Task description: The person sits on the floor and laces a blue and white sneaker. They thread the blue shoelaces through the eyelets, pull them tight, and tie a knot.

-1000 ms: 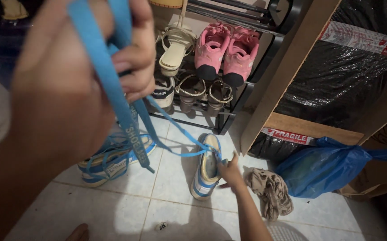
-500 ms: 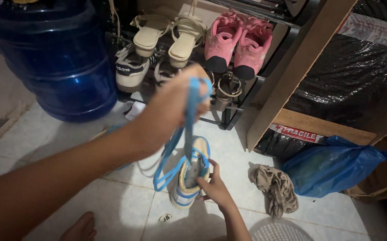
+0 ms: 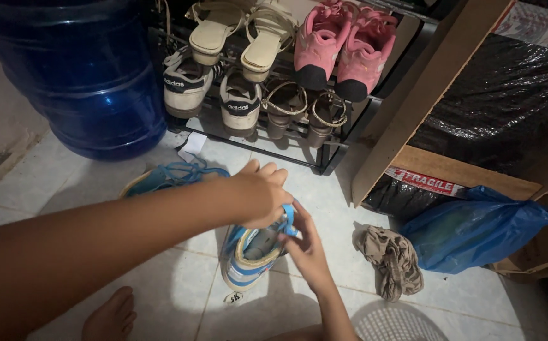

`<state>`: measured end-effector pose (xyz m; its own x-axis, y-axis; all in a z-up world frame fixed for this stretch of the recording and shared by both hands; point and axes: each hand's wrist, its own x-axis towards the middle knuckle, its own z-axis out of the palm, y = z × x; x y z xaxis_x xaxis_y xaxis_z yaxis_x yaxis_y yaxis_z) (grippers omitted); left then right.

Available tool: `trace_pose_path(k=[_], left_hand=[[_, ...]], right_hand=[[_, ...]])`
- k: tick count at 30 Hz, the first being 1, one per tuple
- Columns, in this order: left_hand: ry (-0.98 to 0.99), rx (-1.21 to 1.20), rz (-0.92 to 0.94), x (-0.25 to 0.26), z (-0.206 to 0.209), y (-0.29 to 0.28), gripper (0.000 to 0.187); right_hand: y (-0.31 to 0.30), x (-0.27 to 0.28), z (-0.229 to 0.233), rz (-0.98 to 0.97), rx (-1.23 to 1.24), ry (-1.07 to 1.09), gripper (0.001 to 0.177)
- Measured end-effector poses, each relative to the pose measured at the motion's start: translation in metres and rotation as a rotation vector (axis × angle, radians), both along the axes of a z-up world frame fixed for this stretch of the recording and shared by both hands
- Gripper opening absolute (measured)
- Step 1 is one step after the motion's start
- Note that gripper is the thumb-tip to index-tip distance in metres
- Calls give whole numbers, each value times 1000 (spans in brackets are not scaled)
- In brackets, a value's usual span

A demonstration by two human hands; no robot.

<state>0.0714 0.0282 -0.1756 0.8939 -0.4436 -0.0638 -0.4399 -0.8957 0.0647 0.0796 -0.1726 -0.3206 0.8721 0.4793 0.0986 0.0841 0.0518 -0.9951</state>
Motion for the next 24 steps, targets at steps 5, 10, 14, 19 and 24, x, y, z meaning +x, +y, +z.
trace_pose_path(k=[5,10,14,19,24], left_hand=[[229,36,75,8,0,-2,28],[253,-16,158,20,-7,9,26],[268,-49,296,30,-7,37,28],[120,-32,287,30,-11,61,25],[-59,148,230,25,-14,72,26]], right_hand=[[8,-2,-7,116,-69,100,46],[3,8,-18,-50,-30,105,24],[-3,20,-22,-326,114,-23,22],[2,24,-28,-397,62,-125,19],[4,23,-26,-384,127,-26,18]])
